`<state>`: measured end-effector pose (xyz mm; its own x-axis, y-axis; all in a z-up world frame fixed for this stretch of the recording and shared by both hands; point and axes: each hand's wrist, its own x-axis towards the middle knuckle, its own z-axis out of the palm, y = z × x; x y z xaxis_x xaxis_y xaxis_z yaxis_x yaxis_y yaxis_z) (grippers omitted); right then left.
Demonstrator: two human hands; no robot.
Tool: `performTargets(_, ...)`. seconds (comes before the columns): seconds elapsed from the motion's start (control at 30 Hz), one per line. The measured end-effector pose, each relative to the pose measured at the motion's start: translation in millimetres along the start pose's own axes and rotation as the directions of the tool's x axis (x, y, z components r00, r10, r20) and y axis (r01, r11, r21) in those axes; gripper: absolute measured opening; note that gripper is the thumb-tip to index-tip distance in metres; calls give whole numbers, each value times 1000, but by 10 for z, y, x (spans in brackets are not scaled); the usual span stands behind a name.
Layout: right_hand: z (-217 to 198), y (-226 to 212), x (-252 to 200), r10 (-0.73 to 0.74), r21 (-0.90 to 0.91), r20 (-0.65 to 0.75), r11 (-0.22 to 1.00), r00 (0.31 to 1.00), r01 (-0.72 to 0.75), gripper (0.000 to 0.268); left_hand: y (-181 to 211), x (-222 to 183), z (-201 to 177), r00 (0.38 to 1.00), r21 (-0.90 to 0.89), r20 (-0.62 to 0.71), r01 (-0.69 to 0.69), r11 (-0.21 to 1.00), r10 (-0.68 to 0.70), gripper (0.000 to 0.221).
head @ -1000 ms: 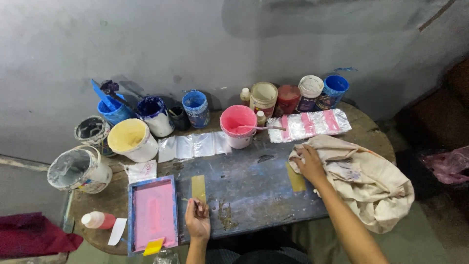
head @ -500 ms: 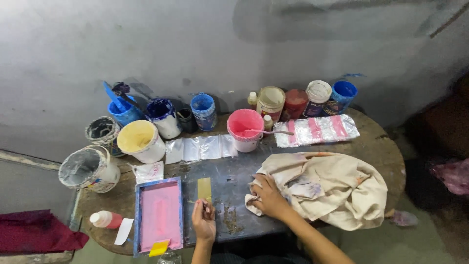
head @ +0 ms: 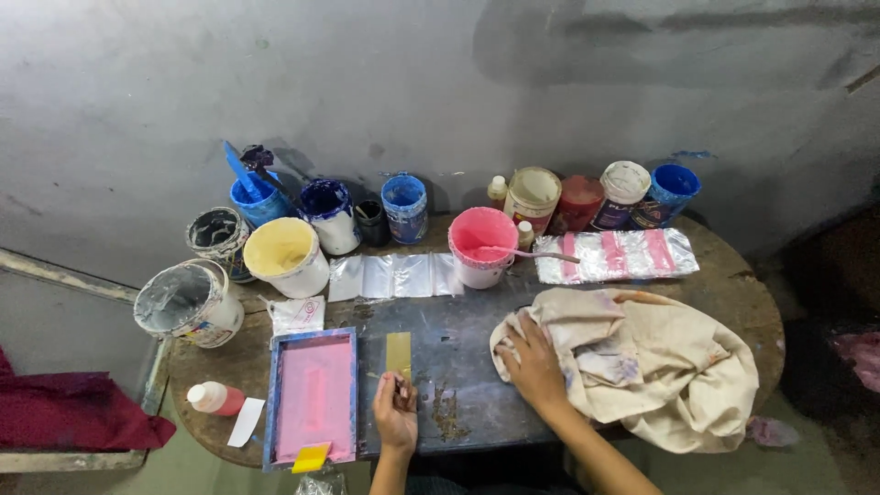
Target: Preparing a small screen printing frame by spreading pink ink and organizing plastic bags on a workbench.
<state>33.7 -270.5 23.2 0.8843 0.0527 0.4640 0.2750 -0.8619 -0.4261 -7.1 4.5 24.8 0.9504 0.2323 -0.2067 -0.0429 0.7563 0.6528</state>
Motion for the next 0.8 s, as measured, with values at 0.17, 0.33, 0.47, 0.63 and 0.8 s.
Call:
performTargets(0.17,-92,10,108,119,-10,129,993,985,-118,50,-34,58,-13,999,34,33,1,999,-2,23)
performTargets(0.33,-41,13,264,185,-118,165,979,969,-167,52,-133,88,-82,1000,111,-19,12,994,-10,19)
performTargets(0.47,-271,-417,295,262,-193,367,960,893,-202,59,-188,128,-86,1000,201,-30,-2,980,8,22)
performTargets(0.63,-208,-798,180,267,-227,511,959,817,-172,60,-235,124,-156,1000,281,-5,-10,960,12,24)
performTargets(0.8,194,-740,271,126,-220,359,974,925,-48,66,-227,79,-114,998,354,14,-60,933,59,26)
